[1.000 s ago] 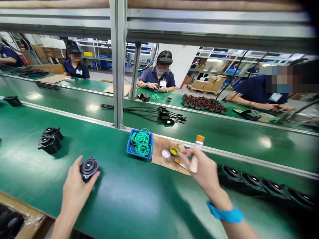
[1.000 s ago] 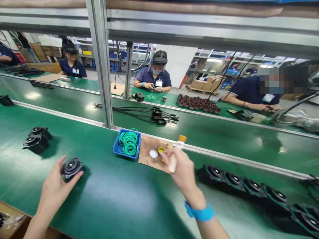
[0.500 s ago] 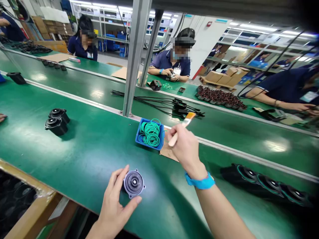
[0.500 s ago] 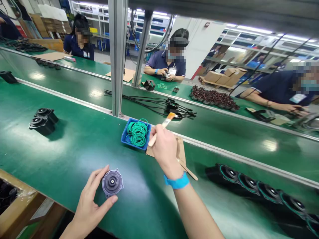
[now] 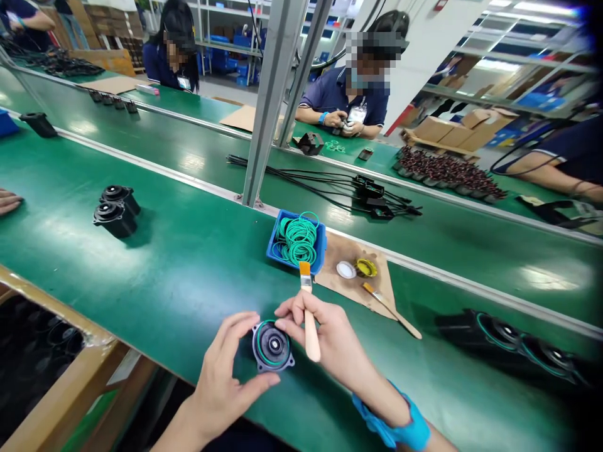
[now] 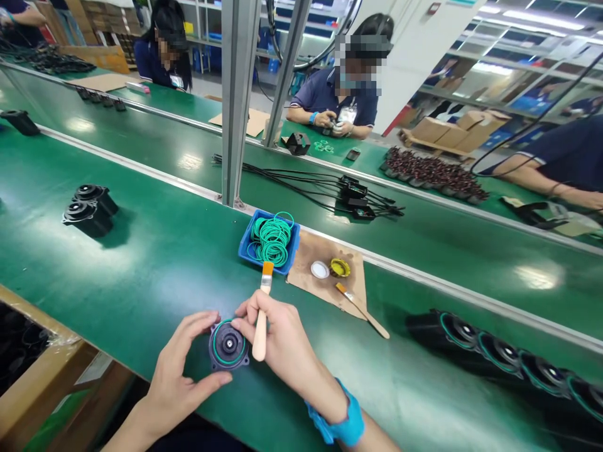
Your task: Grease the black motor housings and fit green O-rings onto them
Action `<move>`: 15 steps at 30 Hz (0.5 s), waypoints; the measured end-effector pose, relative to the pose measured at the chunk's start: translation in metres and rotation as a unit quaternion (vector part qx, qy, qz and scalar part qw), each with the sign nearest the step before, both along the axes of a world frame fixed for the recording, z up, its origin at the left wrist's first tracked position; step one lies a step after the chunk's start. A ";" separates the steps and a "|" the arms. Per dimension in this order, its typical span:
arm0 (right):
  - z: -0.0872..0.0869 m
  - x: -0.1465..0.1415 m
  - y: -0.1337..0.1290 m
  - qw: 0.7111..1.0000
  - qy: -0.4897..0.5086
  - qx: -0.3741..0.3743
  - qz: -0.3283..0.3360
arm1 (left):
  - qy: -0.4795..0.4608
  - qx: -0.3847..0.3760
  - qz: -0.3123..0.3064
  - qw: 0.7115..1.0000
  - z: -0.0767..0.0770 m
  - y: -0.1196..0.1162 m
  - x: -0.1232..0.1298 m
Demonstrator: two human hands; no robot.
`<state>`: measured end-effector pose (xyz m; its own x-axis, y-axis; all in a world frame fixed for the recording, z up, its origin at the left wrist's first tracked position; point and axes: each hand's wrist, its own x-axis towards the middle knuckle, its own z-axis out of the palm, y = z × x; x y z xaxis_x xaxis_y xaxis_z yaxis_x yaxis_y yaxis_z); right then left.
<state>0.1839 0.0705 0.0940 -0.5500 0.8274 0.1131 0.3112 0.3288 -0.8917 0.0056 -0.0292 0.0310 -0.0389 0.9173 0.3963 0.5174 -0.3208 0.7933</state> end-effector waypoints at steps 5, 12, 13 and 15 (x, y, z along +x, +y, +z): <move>0.003 0.014 -0.003 0.992 -0.004 0.110 0.065 | 0.104 0.061 -0.002 0.993 0.003 0.002 -0.003; -0.009 0.022 -0.017 0.930 -0.064 0.349 0.093 | 0.135 0.130 0.013 0.982 0.004 0.007 -0.003; -0.013 0.023 -0.020 0.926 -0.064 0.363 0.081 | 0.134 0.135 0.011 0.982 0.003 0.006 -0.003; -0.019 0.023 -0.027 0.919 -0.054 0.387 0.052 | 0.142 0.149 0.012 0.979 0.000 0.005 -0.002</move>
<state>0.2073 0.0437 0.0749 -0.6649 0.4635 0.5858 0.3149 0.8850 -0.3429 0.0037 -0.0241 0.0309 0.0906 0.7589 0.6448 0.7133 -0.5013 0.4898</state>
